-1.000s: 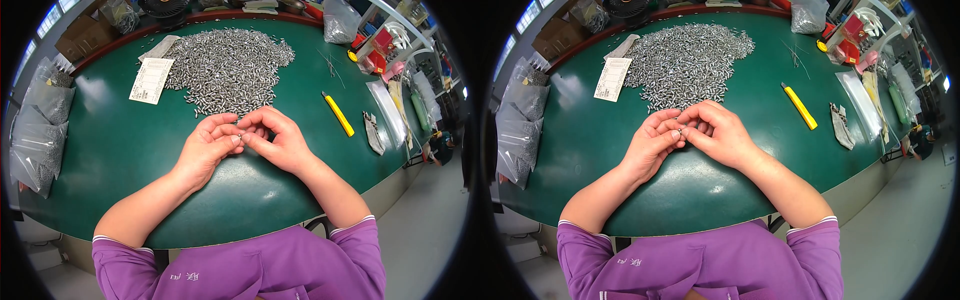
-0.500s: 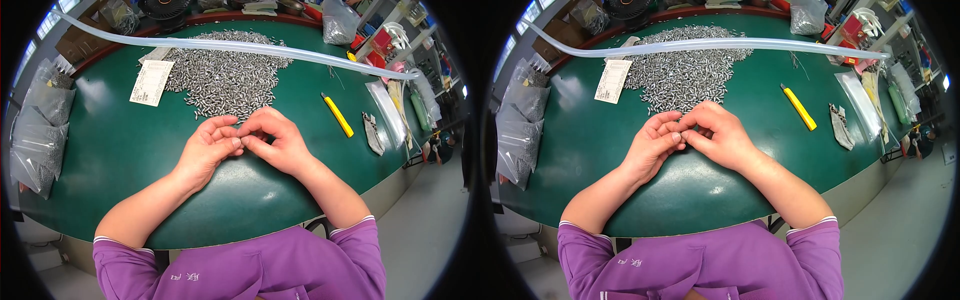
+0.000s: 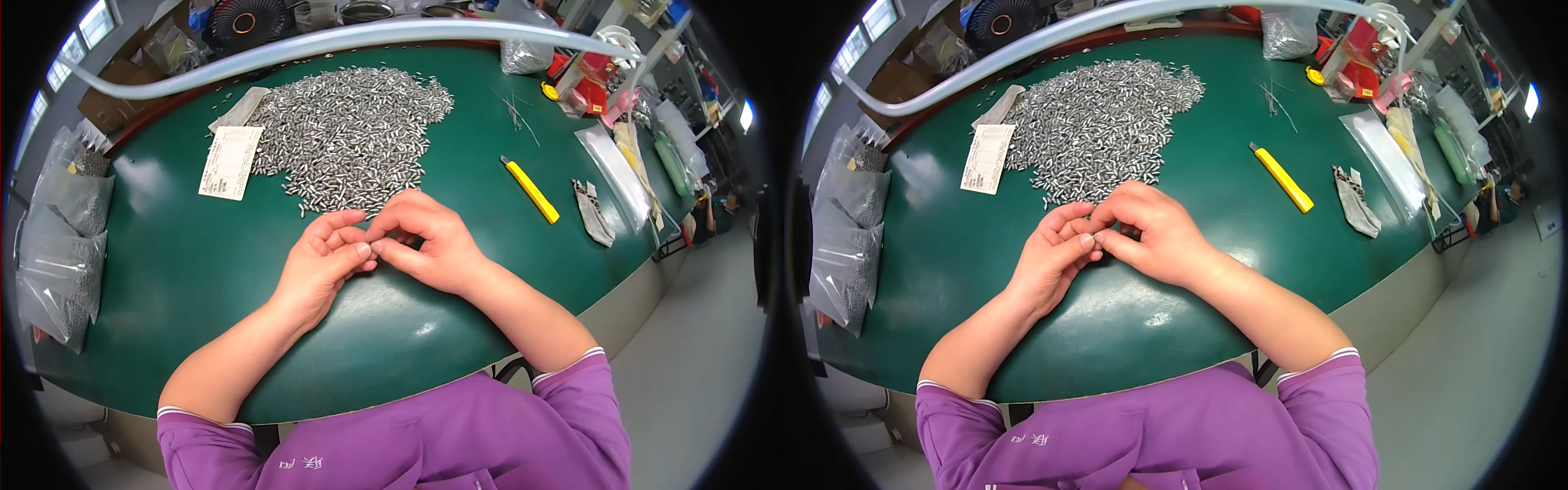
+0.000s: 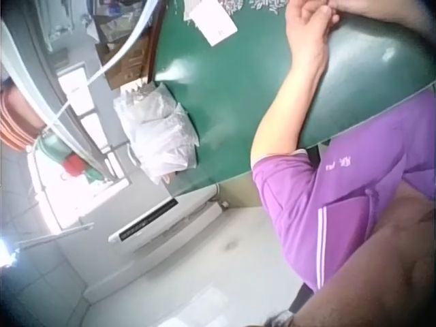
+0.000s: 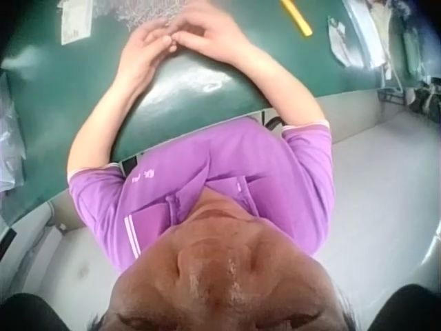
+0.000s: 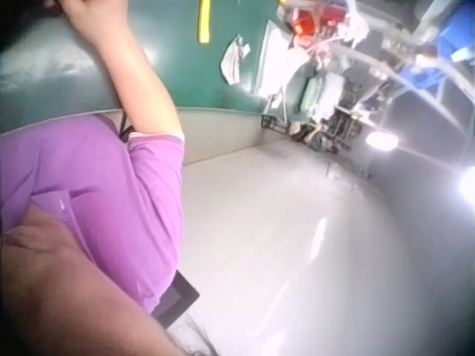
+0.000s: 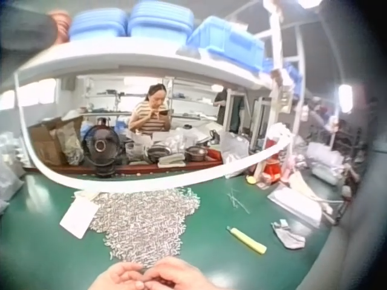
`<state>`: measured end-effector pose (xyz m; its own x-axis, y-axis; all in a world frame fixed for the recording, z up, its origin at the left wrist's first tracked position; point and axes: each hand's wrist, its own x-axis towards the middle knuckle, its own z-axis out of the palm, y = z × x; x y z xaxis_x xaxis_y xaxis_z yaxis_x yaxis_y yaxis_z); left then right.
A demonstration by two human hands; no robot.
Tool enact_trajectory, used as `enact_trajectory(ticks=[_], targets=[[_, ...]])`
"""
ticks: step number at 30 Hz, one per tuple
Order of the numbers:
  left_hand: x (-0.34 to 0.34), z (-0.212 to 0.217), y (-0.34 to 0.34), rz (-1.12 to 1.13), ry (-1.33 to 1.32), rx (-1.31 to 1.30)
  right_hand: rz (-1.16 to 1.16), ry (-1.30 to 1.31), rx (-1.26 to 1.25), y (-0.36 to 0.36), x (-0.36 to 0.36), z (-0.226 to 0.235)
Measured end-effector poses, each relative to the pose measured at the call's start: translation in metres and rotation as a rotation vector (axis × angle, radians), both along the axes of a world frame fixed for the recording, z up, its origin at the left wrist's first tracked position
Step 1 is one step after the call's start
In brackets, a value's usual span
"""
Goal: Picking through a large pile of small metal components on a workbench to sort or inspect them.
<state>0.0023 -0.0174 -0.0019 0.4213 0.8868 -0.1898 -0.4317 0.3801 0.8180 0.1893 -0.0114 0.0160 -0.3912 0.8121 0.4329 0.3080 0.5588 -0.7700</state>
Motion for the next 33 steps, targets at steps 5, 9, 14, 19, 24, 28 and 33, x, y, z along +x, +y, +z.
enact_trajectory(ticks=[5,9,14,19,24,28,33], targets=[[0.002,0.001,0.001,0.011,0.006,-0.008,0.009,-0.015,-0.001,0.001,0.001,0.002],[-0.001,0.0,0.001,0.004,0.02,0.006,0.008,-0.009,-0.004,0.002,0.001,0.001],[0.001,-0.001,-0.002,0.029,0.053,0.082,-0.044,-0.011,0.063,0.008,0.006,0.001],[0.002,-0.003,-0.006,0.001,0.153,0.119,-0.232,0.098,-0.019,0.017,0.017,-0.003],[0.003,-0.008,-0.009,-0.02,0.181,0.227,-0.398,0.071,0.131,0.019,0.027,0.004],[0.004,-0.007,-0.011,-0.06,0.212,0.345,-0.598,-0.025,0.228,0.022,0.057,0.014],[0.001,-0.008,-0.015,-0.129,0.256,0.454,-0.891,-0.533,0.251,-0.002,0.121,0.021]])
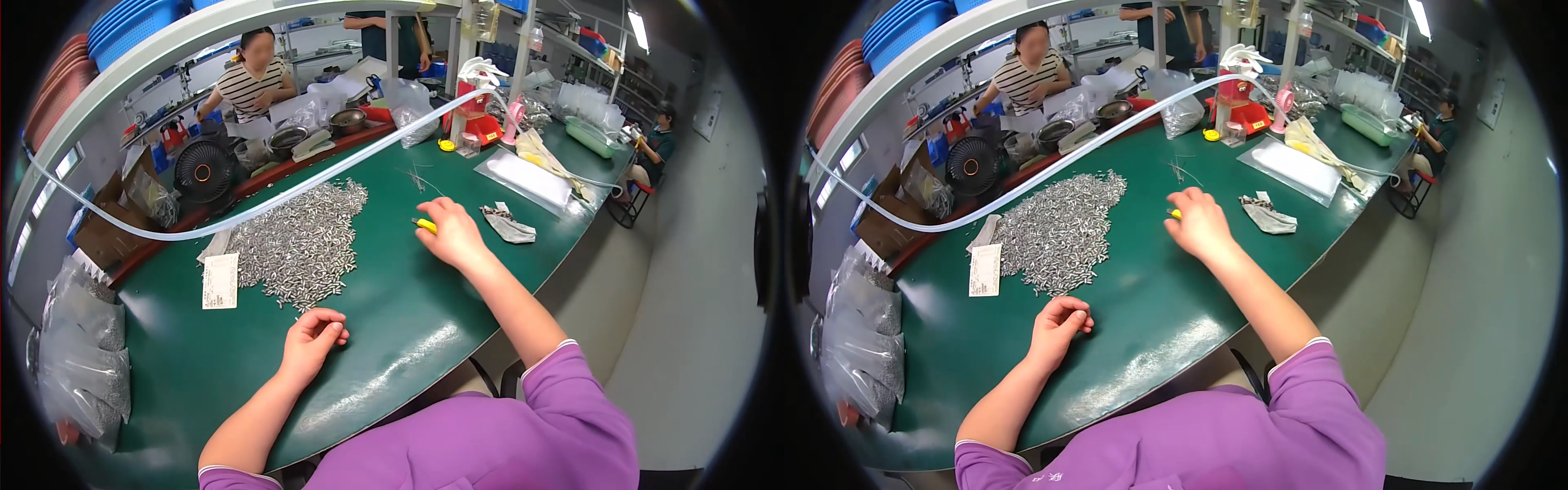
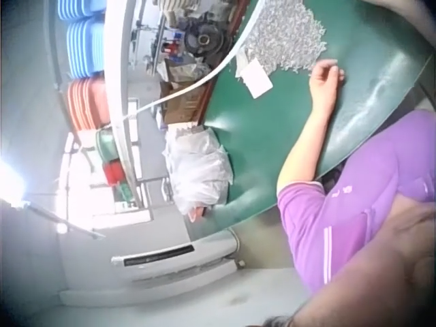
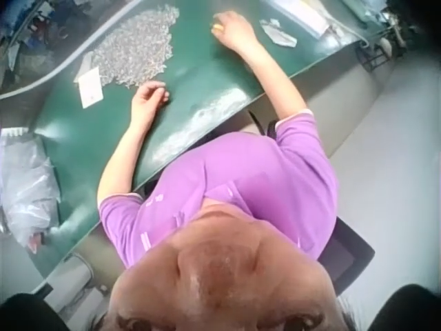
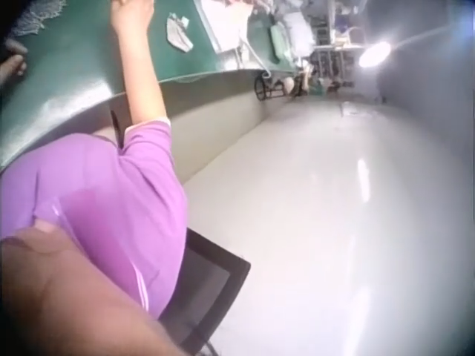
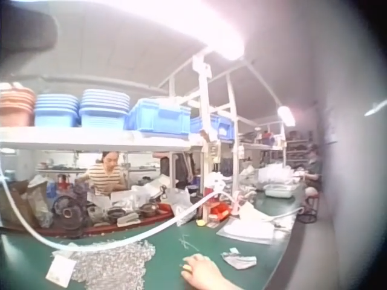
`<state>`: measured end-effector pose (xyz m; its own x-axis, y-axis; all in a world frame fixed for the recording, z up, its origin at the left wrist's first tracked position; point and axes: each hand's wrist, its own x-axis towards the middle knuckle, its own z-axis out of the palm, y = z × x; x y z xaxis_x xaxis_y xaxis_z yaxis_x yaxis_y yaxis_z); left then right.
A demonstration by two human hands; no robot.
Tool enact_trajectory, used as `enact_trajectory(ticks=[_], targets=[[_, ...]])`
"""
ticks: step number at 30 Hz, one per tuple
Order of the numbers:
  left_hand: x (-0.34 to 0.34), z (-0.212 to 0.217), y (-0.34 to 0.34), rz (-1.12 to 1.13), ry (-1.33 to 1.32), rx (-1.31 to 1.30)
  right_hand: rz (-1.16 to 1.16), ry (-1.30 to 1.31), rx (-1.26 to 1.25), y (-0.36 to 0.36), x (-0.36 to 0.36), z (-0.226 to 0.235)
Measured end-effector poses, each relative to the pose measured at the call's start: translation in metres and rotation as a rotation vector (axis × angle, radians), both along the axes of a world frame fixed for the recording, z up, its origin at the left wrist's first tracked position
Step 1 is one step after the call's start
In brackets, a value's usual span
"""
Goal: Picking through a large pile of small metal components on a workbench to sort or inspect them.
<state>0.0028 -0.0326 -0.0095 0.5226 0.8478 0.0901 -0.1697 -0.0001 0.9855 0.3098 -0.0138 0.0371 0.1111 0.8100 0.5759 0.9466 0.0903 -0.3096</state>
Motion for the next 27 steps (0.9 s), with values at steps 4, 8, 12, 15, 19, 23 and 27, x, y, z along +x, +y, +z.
enact_trajectory(ticks=[4,8,12,15,19,23,27], targets=[[0.005,0.004,-0.008,0.009,0.067,0.116,-0.14,-0.068,-0.15,-0.015,0.04,-0.025],[0.004,-0.001,-0.007,0.09,0.419,0.398,-0.116,-0.074,-0.131,-0.026,0.06,-0.04],[0.01,0.01,-0.017,0.106,0.55,0.672,-0.035,0.216,-0.033,-0.059,0.057,-0.035],[0.017,0.018,-0.023,0.06,0.57,0.785,0.144,0.652,-0.083,-0.107,0.054,-0.023],[0.027,0.023,-0.026,0.059,0.553,0.849,0.174,0.894,-0.22,-0.174,0.056,-0.015],[0.037,0.034,-0.034,-0.042,0.706,0.783,0.106,0.757,-0.225,-0.215,0.054,-0.023],[0.053,0.038,-0.044,-0.149,0.759,0.896,0.219,0.889,-0.444,-0.23,0.024,-0.027]])
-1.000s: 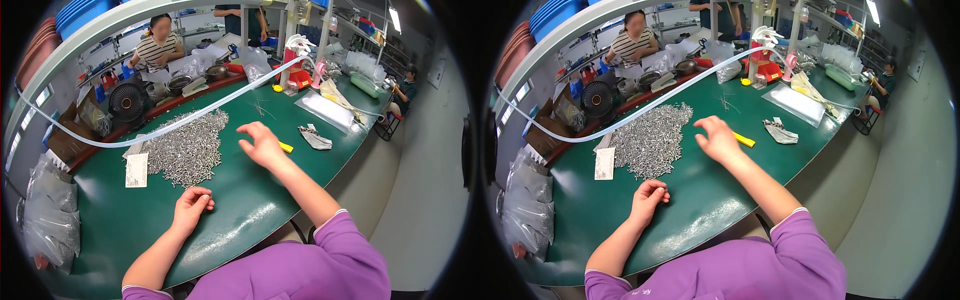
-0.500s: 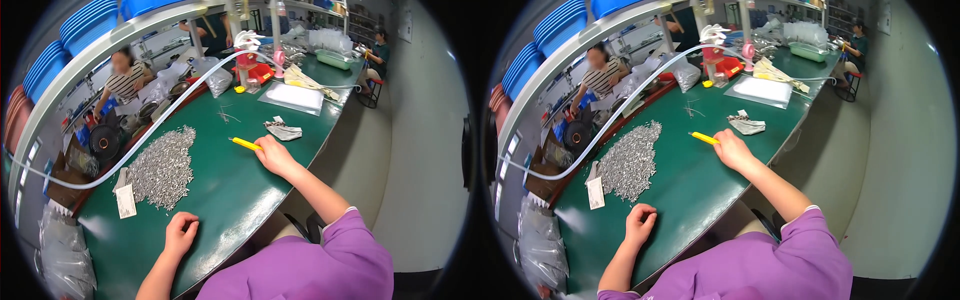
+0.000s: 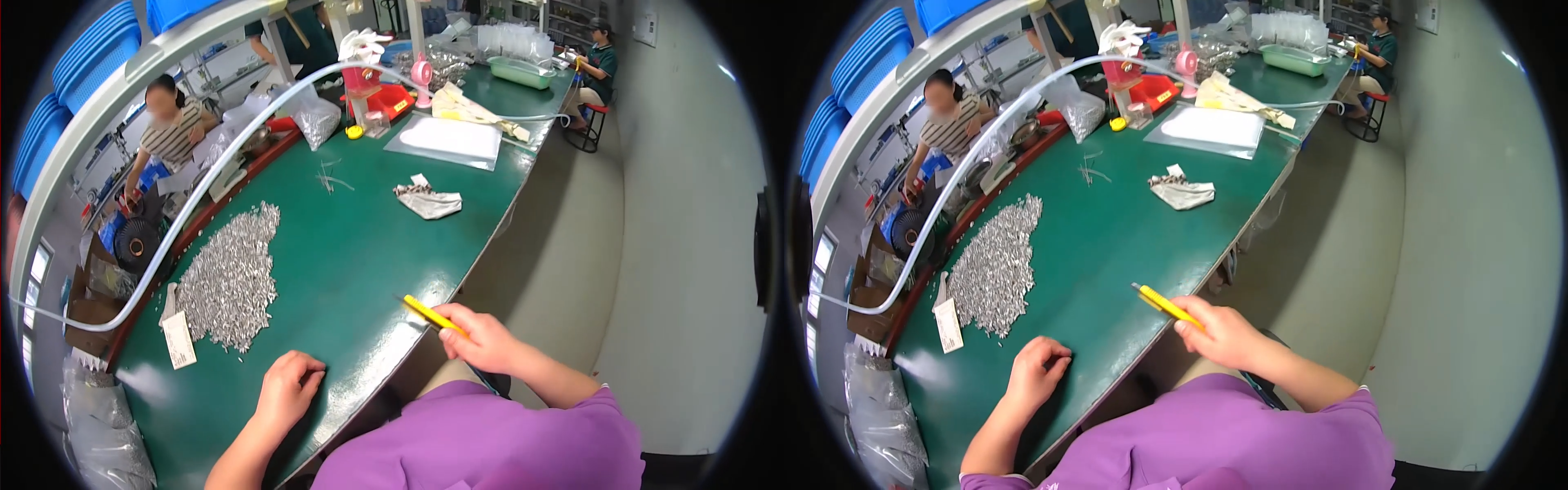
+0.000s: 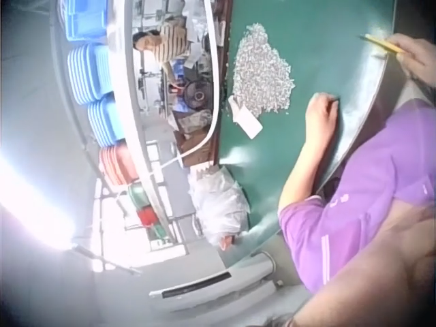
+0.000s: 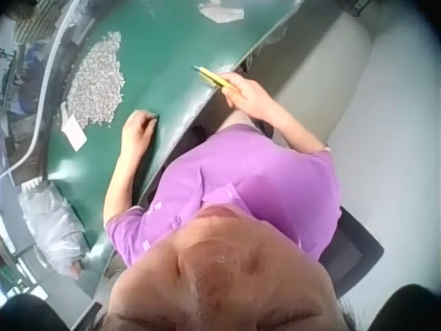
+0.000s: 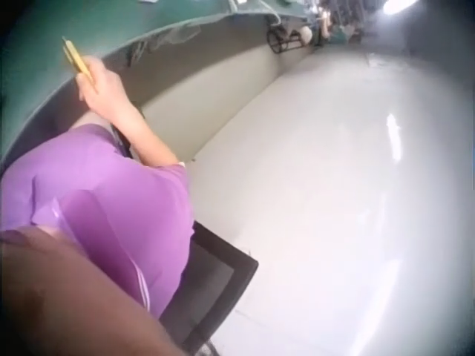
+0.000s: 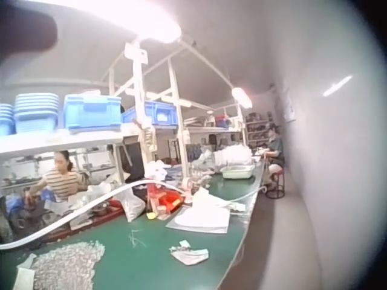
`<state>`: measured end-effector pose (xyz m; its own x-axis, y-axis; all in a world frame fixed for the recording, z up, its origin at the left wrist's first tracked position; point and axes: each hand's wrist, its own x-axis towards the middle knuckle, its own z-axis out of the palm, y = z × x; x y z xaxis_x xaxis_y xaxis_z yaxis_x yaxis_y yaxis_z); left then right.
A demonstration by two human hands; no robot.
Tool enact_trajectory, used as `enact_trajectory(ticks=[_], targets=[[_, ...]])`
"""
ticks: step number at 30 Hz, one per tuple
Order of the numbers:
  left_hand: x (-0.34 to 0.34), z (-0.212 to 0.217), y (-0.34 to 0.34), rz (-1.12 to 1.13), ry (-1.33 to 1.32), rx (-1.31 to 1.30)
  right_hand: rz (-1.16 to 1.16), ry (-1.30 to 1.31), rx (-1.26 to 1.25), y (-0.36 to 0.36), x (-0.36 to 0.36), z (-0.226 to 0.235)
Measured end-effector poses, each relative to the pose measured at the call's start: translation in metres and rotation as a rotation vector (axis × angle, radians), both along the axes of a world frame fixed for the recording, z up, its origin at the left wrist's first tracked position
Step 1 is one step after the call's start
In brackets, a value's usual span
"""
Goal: Picking through a large pile of small metal components on a workbench to sort or inspect them.
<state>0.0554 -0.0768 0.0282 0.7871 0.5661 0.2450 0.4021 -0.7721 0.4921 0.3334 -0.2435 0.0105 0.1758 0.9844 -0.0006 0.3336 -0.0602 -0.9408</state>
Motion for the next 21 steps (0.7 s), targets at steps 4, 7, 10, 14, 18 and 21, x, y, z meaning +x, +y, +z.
enact_trajectory(ticks=[4,7,10,14,18,21], targets=[[0.015,0.004,-0.001,0.016,0.026,-0.066,0.084,-0.164,0.029,0.005,-0.023,-0.01],[0.009,-0.004,0.012,0.066,0.011,-0.201,0.167,-0.307,-0.016,0.012,-0.034,-0.009],[0.012,-0.003,0.015,0.108,0.032,-0.265,0.174,-0.378,0.17,0.017,-0.041,-0.01],[0.015,0.003,0.009,0.2,0.07,-0.368,0.235,-0.395,0.145,0.025,-0.056,-0.003],[0.012,0.0,0.007,0.217,0.074,-0.41,0.262,-0.486,0.199,0.029,-0.072,-0.004],[0.012,0.0,0.005,0.216,0.061,-0.409,0.256,-0.513,0.232,0.029,-0.077,-0.004]])
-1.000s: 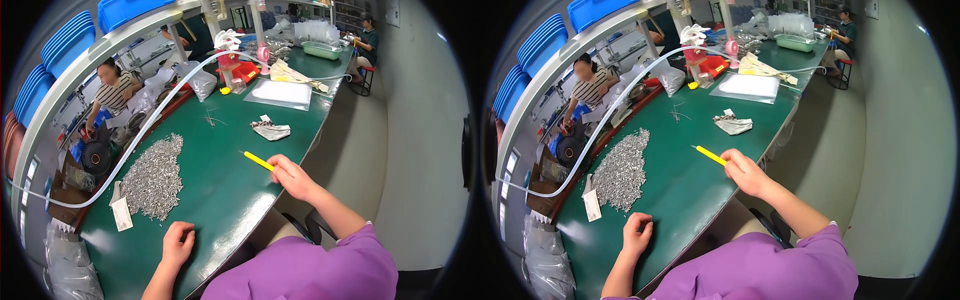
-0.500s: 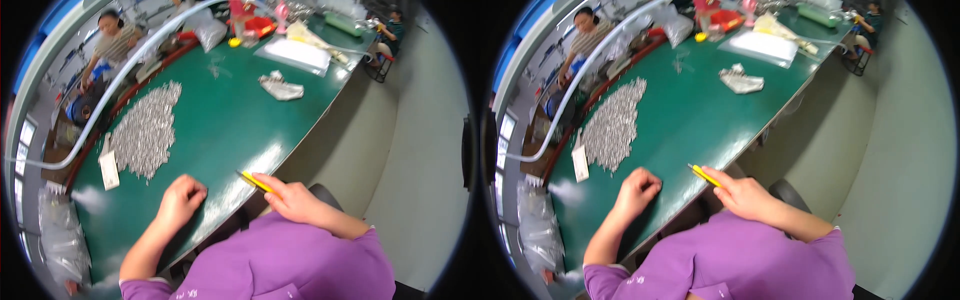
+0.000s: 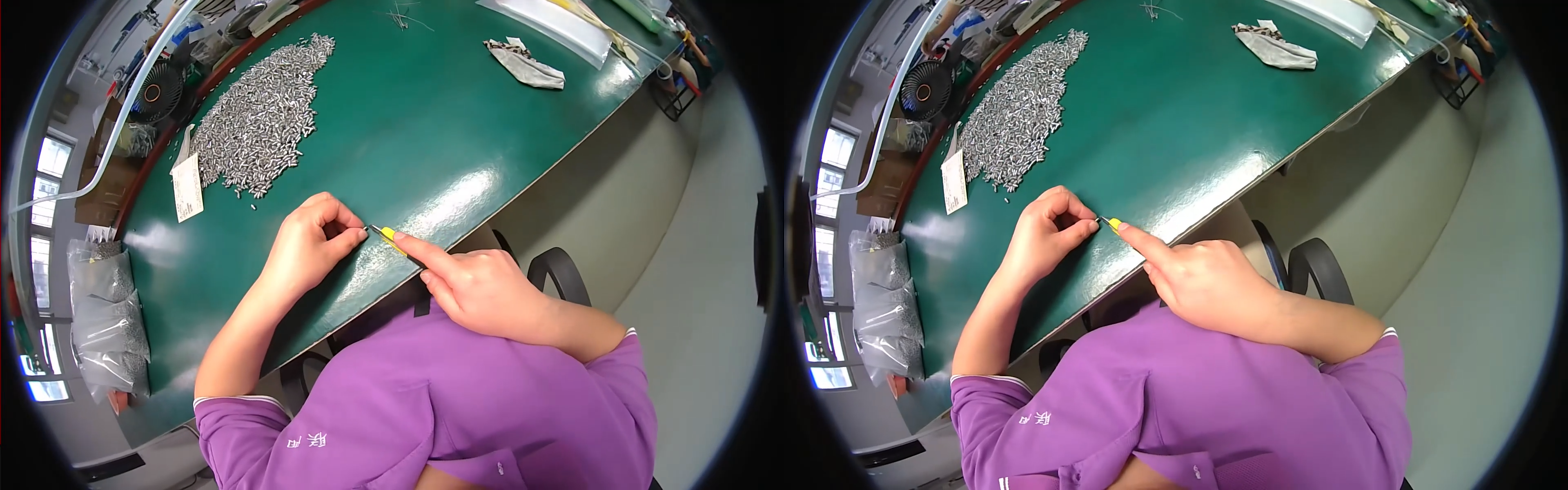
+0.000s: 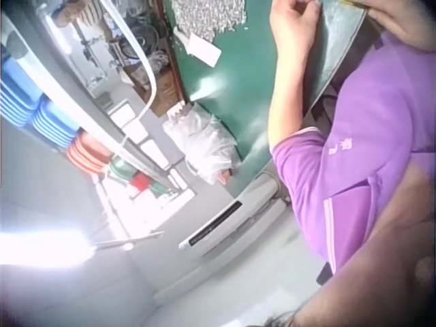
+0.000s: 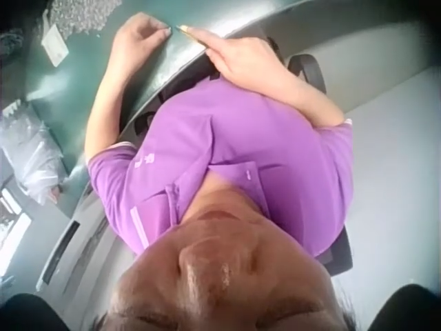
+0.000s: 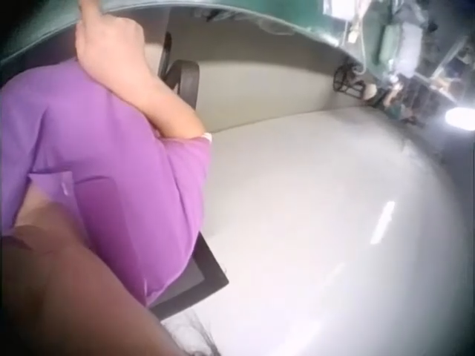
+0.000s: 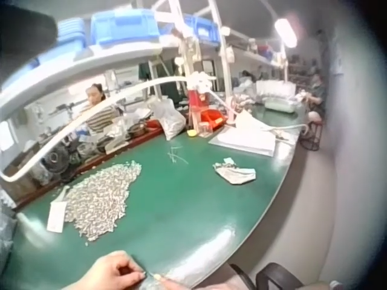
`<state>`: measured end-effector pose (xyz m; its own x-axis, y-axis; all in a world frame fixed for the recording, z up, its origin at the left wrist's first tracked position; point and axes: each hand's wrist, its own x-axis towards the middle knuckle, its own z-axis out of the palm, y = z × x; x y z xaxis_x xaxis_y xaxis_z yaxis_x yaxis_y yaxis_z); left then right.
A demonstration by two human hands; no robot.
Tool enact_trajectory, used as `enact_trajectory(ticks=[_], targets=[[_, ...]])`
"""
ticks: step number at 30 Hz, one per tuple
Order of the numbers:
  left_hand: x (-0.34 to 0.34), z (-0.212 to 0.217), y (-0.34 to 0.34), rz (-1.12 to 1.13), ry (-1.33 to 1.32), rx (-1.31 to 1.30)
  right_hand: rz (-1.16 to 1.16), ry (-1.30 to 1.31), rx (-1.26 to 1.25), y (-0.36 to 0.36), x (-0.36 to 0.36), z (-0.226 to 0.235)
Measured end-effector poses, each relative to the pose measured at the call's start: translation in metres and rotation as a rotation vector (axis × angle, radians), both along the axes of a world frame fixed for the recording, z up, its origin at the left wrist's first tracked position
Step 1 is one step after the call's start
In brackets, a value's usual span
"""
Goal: Picking through a large pile of small metal components on a workbench to sort or inspect them.
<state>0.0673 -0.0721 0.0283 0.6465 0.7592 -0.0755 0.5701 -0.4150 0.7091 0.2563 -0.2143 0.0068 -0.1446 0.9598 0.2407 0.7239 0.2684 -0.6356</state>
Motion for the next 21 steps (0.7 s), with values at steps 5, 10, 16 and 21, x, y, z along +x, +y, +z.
enact_trajectory(ticks=[5,10,16,21], targets=[[0.001,-0.001,0.0,0.001,-0.022,-0.006,-0.003,-0.052,0.022,-0.001,-0.003,0.001],[0.001,-0.002,0.001,0.002,-0.023,-0.019,-0.004,-0.051,0.017,0.0,-0.005,-0.002],[0.0,-0.004,0.003,0.005,-0.03,-0.015,0.039,0.092,-0.1,0.003,-0.003,0.002],[0.001,-0.002,0.005,-0.007,-0.019,-0.03,0.069,0.063,-0.111,0.009,0.002,0.011]])
